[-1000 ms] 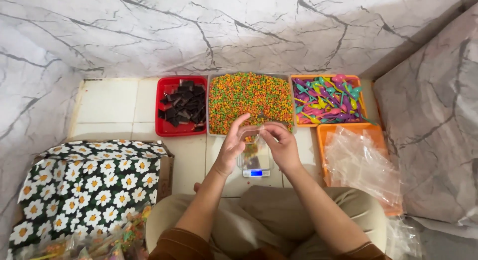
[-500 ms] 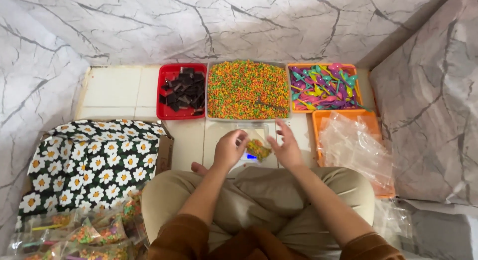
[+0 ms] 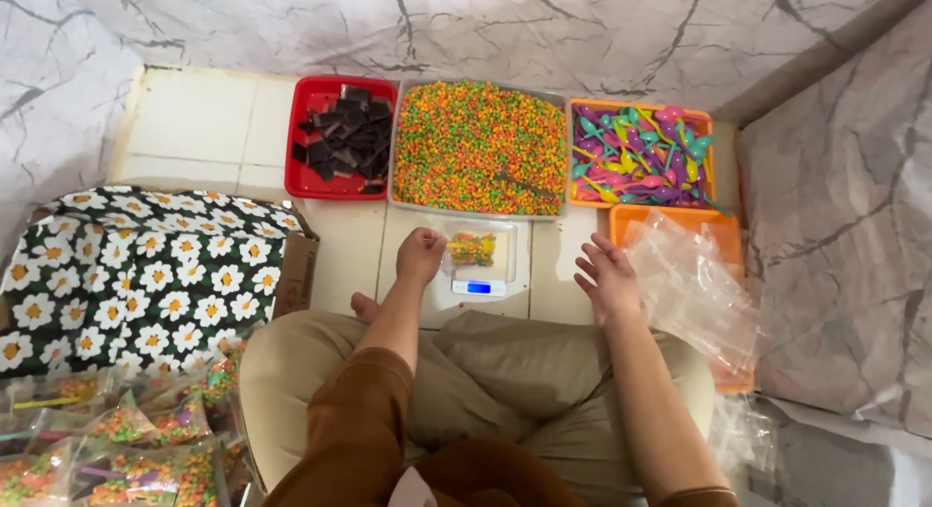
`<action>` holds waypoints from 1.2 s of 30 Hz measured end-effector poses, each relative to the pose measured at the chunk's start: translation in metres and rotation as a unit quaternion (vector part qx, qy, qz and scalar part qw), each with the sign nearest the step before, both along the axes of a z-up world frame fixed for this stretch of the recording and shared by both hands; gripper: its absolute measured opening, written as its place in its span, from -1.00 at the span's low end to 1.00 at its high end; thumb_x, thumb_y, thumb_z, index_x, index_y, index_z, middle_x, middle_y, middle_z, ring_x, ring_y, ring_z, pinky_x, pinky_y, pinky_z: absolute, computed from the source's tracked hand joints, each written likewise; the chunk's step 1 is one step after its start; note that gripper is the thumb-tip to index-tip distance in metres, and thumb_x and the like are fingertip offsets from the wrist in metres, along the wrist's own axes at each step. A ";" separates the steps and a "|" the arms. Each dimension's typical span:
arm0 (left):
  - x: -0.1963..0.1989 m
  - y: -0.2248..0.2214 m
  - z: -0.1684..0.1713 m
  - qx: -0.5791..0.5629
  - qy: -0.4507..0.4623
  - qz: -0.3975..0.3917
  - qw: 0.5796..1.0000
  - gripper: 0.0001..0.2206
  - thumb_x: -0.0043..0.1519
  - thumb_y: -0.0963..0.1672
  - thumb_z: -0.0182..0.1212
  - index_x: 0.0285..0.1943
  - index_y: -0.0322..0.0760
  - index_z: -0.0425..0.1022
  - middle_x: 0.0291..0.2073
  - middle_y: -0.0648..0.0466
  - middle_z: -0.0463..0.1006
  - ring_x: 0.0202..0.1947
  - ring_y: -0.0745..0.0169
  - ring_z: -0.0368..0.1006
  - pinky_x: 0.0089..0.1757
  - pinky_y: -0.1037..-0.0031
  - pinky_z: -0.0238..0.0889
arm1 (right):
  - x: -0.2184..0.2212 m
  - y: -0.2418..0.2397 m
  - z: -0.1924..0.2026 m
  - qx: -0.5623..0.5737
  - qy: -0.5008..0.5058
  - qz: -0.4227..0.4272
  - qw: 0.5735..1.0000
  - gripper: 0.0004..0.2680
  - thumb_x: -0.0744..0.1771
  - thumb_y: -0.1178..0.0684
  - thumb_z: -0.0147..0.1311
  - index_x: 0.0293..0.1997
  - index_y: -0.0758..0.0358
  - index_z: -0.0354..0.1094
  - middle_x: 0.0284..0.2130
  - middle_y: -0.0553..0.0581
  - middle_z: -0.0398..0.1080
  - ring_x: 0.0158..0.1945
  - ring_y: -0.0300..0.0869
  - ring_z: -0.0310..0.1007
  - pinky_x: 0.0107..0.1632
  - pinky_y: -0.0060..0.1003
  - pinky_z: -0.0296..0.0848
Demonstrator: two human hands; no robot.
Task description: Portioning and packaging small snacks into individual plastic bags using a digital scale.
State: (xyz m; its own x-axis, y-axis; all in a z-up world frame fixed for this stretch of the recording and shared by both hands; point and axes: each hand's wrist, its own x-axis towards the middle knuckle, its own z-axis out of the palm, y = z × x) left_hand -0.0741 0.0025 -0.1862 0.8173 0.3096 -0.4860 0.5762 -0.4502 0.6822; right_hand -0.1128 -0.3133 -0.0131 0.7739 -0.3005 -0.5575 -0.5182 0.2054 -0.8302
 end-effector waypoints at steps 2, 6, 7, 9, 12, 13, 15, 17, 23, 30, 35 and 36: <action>0.004 -0.001 -0.013 -0.009 0.015 0.007 1.000 -0.67 0.16 0.12 0.30 0.02 0.07 0.57 -0.12 0.19 0.69 0.05 0.13 0.57 0.04 0.30 0.42 | 0.001 0.004 0.000 0.000 0.003 0.009 1.000 -0.69 0.40 0.05 0.08 0.33 0.08 0.26 0.10 0.15 0.38 0.09 -0.06 0.43 0.19 0.02 0.43; 0.011 -0.001 -0.013 -0.048 0.058 0.018 0.997 -0.39 0.12 0.22 0.28 0.33 0.09 0.38 0.09 0.13 0.61 0.20 0.17 0.47 0.16 0.32 0.33 | 0.003 0.013 0.008 -0.017 0.001 0.032 0.999 -0.69 0.41 0.04 0.06 0.34 0.14 0.25 0.09 0.15 0.37 0.06 -0.09 0.42 0.18 0.01 0.44; 0.012 0.001 -0.004 -0.048 0.062 0.019 0.997 -0.39 0.12 0.22 0.28 0.33 0.09 0.38 0.09 0.13 0.61 0.20 0.17 0.47 0.16 0.32 0.33 | 0.005 0.014 0.006 -0.017 0.005 0.032 0.999 -0.69 0.41 0.04 0.06 0.34 0.14 0.25 0.09 0.15 0.37 0.06 -0.09 0.42 0.18 0.01 0.44; 0.008 0.002 0.014 -0.050 0.043 0.049 0.997 -0.31 0.18 0.20 0.27 0.45 0.03 0.25 0.22 0.00 0.51 0.32 0.03 0.36 0.24 0.24 0.26 | 0.003 0.013 0.001 -0.025 -0.004 0.042 0.999 -0.70 0.41 0.04 0.07 0.31 0.14 0.28 0.08 0.15 0.39 0.04 -0.10 0.43 0.16 0.00 0.45; 0.009 0.003 0.024 -0.034 -0.012 0.110 0.993 -0.37 0.19 0.14 0.32 0.41 -0.04 0.33 0.26 -0.12 0.43 0.33 -0.14 0.33 0.25 0.13 0.24 | 0.000 0.009 -0.009 -0.034 -0.013 0.049 0.998 -0.72 0.41 0.03 0.08 0.29 0.12 0.31 0.07 0.14 0.40 0.03 -0.11 0.44 0.14 -0.01 0.47; 0.006 0.003 0.030 -0.034 -0.009 0.110 0.993 -0.37 0.19 0.14 0.32 0.41 -0.04 0.33 0.26 -0.12 0.43 0.33 -0.14 0.33 0.25 0.13 0.24 | -0.002 0.008 -0.011 -0.034 -0.009 0.049 0.998 -0.72 0.41 0.03 0.08 0.29 0.12 0.31 0.07 0.14 0.40 0.03 -0.11 0.44 0.14 -0.01 0.47; 0.007 0.002 0.044 -0.083 -0.093 0.248 0.961 -0.50 0.19 0.05 0.36 0.28 -0.13 0.44 0.16 -0.13 0.47 0.28 -0.14 0.37 0.23 0.16 0.27 | -0.002 0.007 -0.014 -0.042 -0.013 0.044 0.998 -0.74 0.40 0.03 0.11 0.26 0.08 0.35 0.05 0.13 0.43 0.01 -0.12 0.47 0.12 -0.02 0.49; 0.011 0.001 0.057 -0.123 -0.173 0.315 0.925 -0.59 0.20 -0.02 0.35 0.18 -0.24 0.49 0.05 -0.15 0.49 0.20 -0.11 0.40 0.20 0.18 0.25 | -0.003 0.006 -0.016 -0.047 -0.017 0.041 0.998 -0.74 0.39 0.02 0.13 0.24 0.09 0.36 0.03 0.12 0.44 -0.01 -0.12 0.47 0.10 -0.02 0.50; 0.010 0.030 0.073 -0.225 -0.277 0.427 0.831 -0.79 0.16 -0.05 0.42 -0.13 -0.18 0.58 -0.36 0.15 0.43 -0.28 0.40 0.35 -0.20 0.51 0.31 | -0.005 0.010 -0.014 -0.063 -0.033 0.034 0.997 -0.77 0.39 0.03 0.12 0.18 0.08 0.40 -0.04 0.06 0.47 -0.08 -0.18 0.51 0.02 -0.12 0.56; 0.011 0.035 0.053 -0.217 -0.268 0.429 0.835 -0.76 0.09 -0.04 0.53 -0.27 -0.23 0.60 -0.49 0.10 0.49 -0.39 0.37 0.43 -0.28 0.49 0.33 | -0.006 0.007 -0.015 -0.071 -0.032 0.031 0.997 -0.81 0.38 0.04 0.11 0.13 0.05 0.44 -0.06 0.05 0.48 -0.10 -0.18 0.53 -0.01 -0.13 0.57; 0.001 0.024 0.058 -0.165 -0.221 0.401 0.874 -0.86 0.24 -0.05 0.34 -0.14 -0.13 0.60 -0.32 0.09 0.54 -0.23 0.30 0.49 -0.14 0.45 0.37 | -0.007 0.008 -0.015 -0.064 -0.032 0.031 0.997 -0.81 0.38 0.03 0.10 0.13 0.06 0.44 -0.04 0.06 0.48 -0.08 -0.18 0.52 -0.01 -0.14 0.56; 0.003 0.023 0.055 -0.136 -0.204 0.398 0.884 -0.86 0.25 -0.06 0.32 -0.09 -0.10 0.60 -0.25 0.07 0.55 -0.14 0.25 0.52 -0.06 0.40 0.38 | -0.005 0.008 -0.015 -0.062 -0.031 0.030 0.997 -0.81 0.38 0.04 0.10 0.12 0.06 0.44 -0.04 0.07 0.48 -0.08 -0.17 0.51 -0.01 -0.13 0.56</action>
